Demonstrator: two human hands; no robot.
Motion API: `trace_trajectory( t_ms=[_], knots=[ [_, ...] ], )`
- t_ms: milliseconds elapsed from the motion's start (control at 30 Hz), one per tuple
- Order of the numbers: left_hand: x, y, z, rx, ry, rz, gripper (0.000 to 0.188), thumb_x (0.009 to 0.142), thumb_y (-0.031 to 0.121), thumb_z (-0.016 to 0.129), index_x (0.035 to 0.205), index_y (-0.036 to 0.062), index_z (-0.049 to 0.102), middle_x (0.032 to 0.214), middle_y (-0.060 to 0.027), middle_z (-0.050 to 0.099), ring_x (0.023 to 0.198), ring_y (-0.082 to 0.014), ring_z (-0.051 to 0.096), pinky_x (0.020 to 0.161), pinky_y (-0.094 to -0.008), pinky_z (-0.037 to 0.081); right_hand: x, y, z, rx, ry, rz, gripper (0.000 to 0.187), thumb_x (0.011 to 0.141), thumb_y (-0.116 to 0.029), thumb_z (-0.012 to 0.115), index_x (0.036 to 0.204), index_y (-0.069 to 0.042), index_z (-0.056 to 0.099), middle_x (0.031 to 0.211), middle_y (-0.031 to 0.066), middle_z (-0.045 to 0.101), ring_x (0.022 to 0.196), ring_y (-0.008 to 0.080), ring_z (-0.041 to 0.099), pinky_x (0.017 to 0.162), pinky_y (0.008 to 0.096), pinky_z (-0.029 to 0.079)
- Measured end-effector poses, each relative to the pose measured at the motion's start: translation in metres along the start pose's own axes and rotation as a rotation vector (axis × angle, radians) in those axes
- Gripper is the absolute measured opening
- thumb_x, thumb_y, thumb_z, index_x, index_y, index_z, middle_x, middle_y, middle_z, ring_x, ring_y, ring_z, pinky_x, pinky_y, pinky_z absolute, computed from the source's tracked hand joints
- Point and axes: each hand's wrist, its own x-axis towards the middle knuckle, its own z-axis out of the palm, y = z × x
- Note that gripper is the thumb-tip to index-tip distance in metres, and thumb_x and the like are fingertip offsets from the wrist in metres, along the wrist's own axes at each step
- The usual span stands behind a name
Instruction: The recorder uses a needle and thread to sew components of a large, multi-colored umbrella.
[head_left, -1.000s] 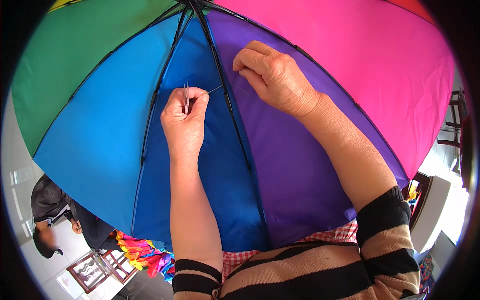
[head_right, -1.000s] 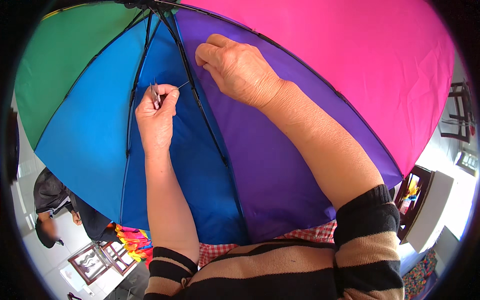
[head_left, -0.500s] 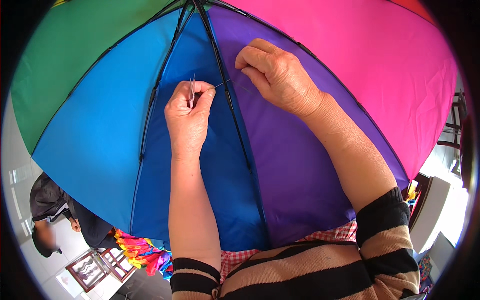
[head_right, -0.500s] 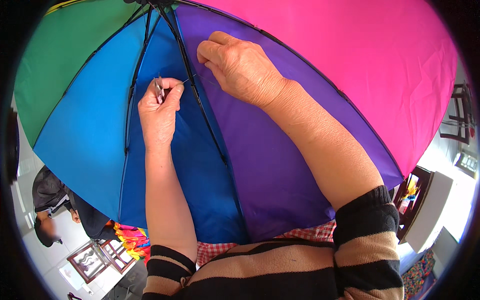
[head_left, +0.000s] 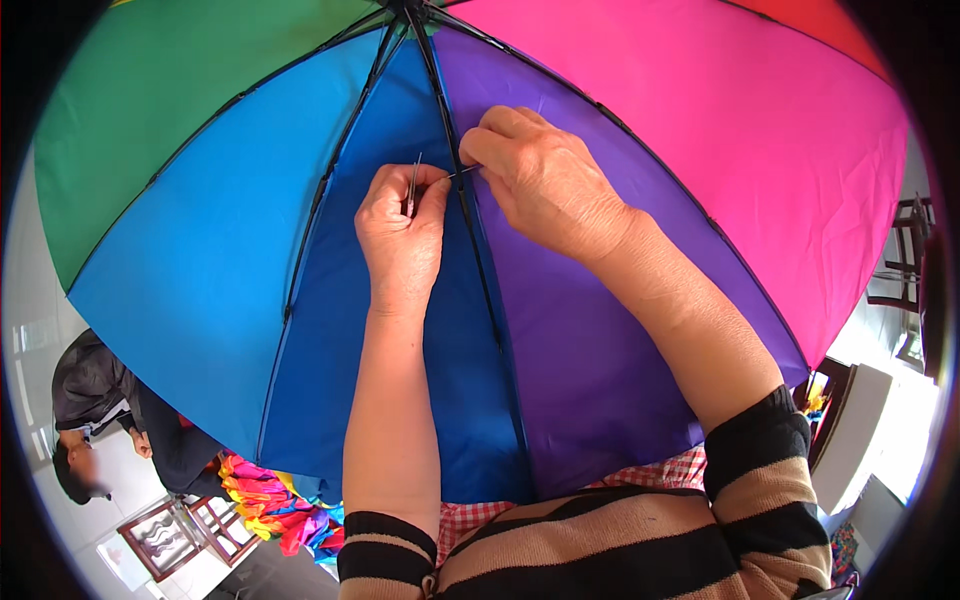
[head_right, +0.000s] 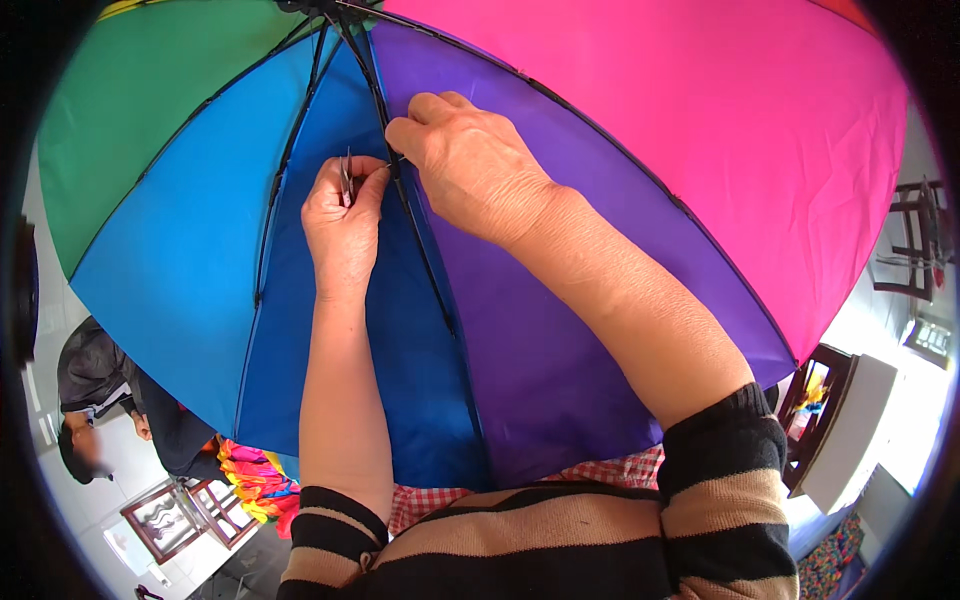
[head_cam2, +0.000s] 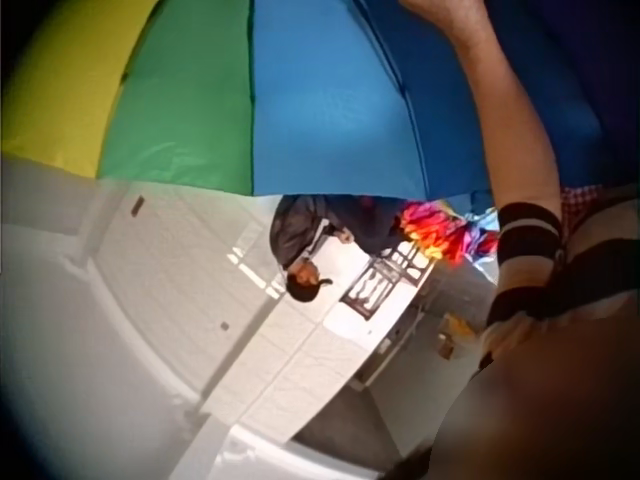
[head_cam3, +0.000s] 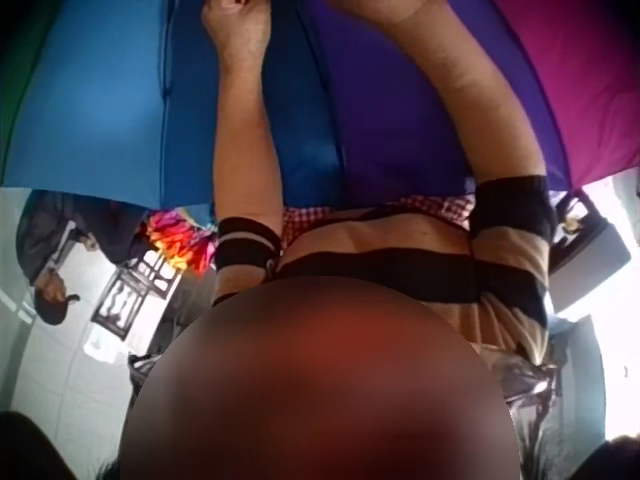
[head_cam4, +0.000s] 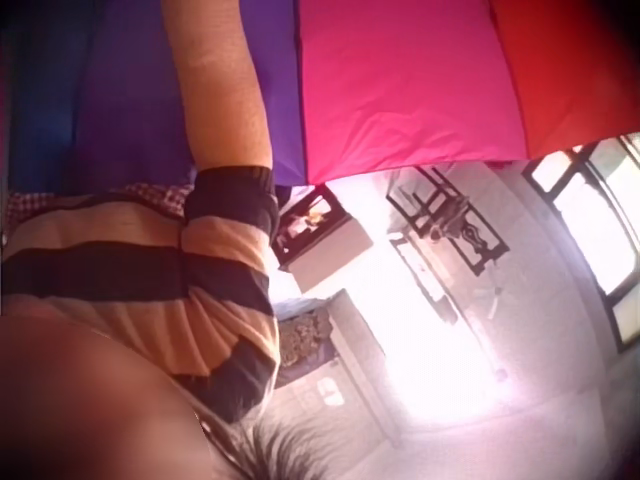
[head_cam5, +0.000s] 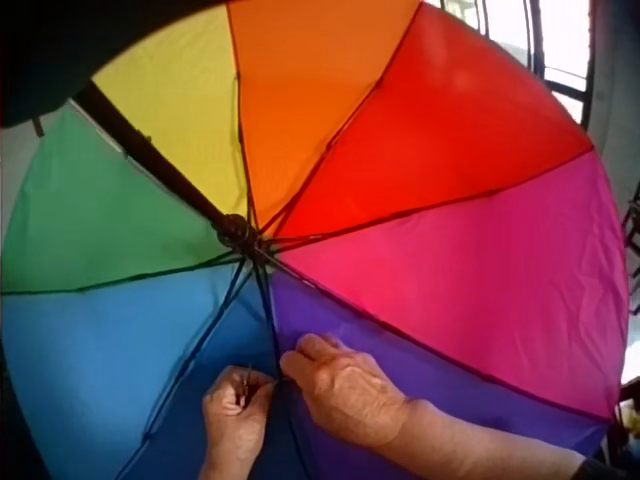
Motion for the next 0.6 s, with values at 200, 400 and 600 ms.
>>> trace_trajectory(
  t_ms=[200,400,600],
  knots=[
    [-0.003,0.006,0.009,-0.086,0.042,0.035,0.032,0.075,-0.001,0.075,0.103,0.0033,0.06,0.079,-0.0022,0.057,0.059,-0.0067,0.045,0.056,-0.0227,0.043,0.002,0.0,0.0,-0.088,-0.023,-0.04,0.007,0.08,0.0,0.059,0.08,-0.006,0.056,0.081,0.0082,0.055,0.085,0.0299,0.059,0.068,0.0398,0.051],
    [-0.022,0.01,-0.017,-0.031,0.016,-0.057,0.064,0.071,0.008,0.081,0.124,0.0064,0.047,0.087,-0.0062,0.056,0.058,-0.0098,0.047,0.057,-0.0247,0.045,-0.036,0.126,-0.191,1.504,-0.03,0.593,0.029,0.099,-0.01,0.045,0.124,0.003,0.054,0.121,0.0156,0.06,0.112,0.0184,0.059,0.091,0.0287,0.05],
    [-0.014,0.011,0.011,0.029,-0.029,0.075,0.064,0.07,0.011,0.082,0.123,0.0047,0.048,0.086,-0.0063,0.054,0.059,-0.0129,0.048,0.058,-0.0269,0.046,-0.216,0.26,-0.549,1.094,0.868,0.732,0.025,0.098,0.001,0.044,0.116,0.004,0.06,0.118,0.0157,0.061,0.111,0.0255,0.058,0.095,0.0337,0.05]
  ],
)
